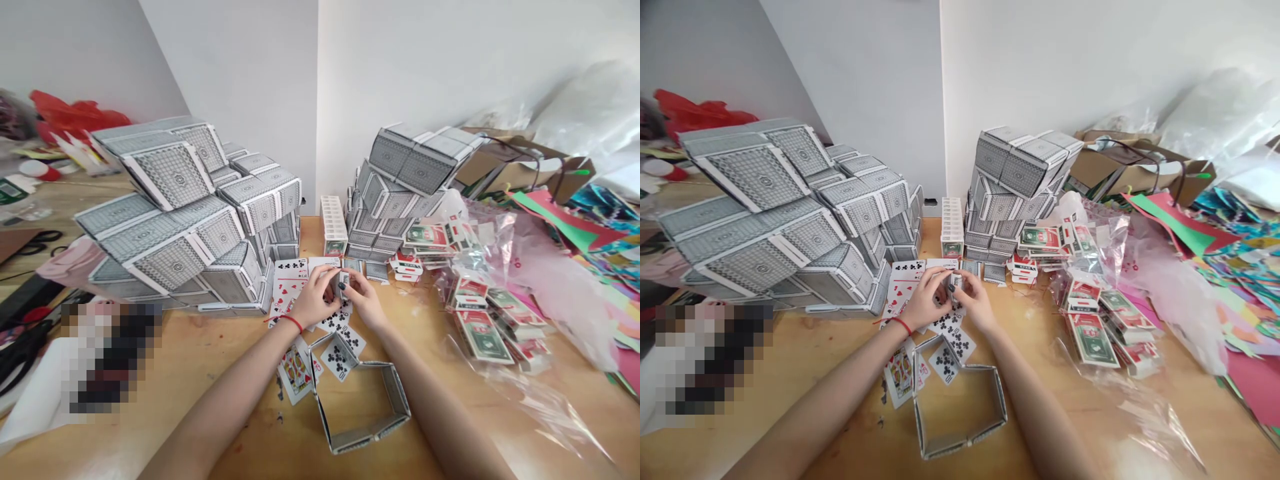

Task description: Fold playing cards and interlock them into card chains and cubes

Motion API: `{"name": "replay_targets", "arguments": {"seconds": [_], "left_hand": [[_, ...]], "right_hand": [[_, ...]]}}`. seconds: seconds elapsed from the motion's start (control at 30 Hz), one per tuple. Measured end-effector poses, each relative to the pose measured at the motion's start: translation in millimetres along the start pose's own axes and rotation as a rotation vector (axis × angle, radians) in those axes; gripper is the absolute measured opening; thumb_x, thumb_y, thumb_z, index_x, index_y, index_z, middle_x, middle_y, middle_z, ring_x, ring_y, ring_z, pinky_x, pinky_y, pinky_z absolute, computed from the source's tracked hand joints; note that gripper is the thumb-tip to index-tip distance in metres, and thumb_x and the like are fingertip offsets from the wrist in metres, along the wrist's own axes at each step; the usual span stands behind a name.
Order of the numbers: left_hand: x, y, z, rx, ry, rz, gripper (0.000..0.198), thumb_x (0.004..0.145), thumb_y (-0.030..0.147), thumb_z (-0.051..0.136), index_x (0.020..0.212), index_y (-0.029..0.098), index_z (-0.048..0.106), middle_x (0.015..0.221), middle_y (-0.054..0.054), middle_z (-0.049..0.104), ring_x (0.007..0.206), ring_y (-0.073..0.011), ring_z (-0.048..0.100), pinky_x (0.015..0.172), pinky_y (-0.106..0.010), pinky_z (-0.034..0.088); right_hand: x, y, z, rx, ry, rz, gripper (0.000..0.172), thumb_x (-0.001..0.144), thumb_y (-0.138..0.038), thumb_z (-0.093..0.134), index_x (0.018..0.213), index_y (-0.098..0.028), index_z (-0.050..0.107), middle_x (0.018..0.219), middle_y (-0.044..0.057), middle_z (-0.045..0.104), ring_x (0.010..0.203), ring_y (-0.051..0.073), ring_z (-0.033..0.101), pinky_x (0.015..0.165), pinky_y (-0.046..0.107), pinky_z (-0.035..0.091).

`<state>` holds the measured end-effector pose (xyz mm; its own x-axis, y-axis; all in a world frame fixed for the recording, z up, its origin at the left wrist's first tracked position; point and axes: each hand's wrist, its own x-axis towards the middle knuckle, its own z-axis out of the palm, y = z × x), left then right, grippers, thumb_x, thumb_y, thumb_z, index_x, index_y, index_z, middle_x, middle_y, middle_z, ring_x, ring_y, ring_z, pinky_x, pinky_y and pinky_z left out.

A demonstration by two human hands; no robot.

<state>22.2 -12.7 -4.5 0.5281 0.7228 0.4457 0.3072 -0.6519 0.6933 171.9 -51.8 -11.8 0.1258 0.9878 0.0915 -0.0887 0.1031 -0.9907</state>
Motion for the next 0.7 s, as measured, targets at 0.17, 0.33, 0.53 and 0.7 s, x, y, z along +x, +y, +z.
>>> {"name": "replay_targets", "arguments": {"seconds": [0.17,0.33,0.53,0.7], "left_hand": [[-0.2,-0.3,-0.3,0.008,0.0,0.008,0.06,0.069,0.009,0.052,0.125,0.023,0.039,0.122,-0.01,0.04,0.065,-0.0082,0.053,0.073,-0.033,0.053],[0.0,-0.9,0.2,0.023,-0.009,0.022,0.059,0.069,0.01,0.052,0.125,0.023,0.04,0.122,-0.01,0.041,0.071,-0.0108,0.055,0.074,-0.033,0.053],[0.2,-1.7,2.4,0.023,-0.004,0.028,0.061,0.065,0.007,0.052,0.124,0.021,0.04,0.12,-0.01,0.041,0.079,-0.0139,0.057,0.073,-0.032,0.053],[0.7,-1.0,3.6,0.059,0.003,0.099,0.064,0.064,0.007,0.055,0.125,0.022,0.039,0.123,-0.011,0.04,0.113,-0.025,0.046,0.095,-0.042,0.044]], "right_hand": [[0.2,-2.1,1.5,-0.01,0.036,-0.021,0.034,0.071,-0.034,0.063,0.103,-0.025,0.058,0.092,0.002,0.06,0.087,0.019,0.053,0.084,0.033,0.042],[0.2,-3.3,2.6,-0.014,0.04,-0.031,0.033,0.07,-0.032,0.064,0.102,-0.025,0.058,0.094,0.002,0.06,0.088,0.019,0.053,0.083,0.033,0.041],[-0.3,-0.5,3.0,0.022,0.028,-0.038,0.035,0.07,-0.033,0.065,0.103,-0.026,0.055,0.094,0.002,0.058,0.09,0.019,0.052,0.085,0.033,0.041],[-1.3,1.0,2.6,0.058,-0.005,-0.001,0.043,0.069,-0.033,0.068,0.109,-0.027,0.052,0.104,0.003,0.057,0.095,0.019,0.053,0.086,0.034,0.042]]}}
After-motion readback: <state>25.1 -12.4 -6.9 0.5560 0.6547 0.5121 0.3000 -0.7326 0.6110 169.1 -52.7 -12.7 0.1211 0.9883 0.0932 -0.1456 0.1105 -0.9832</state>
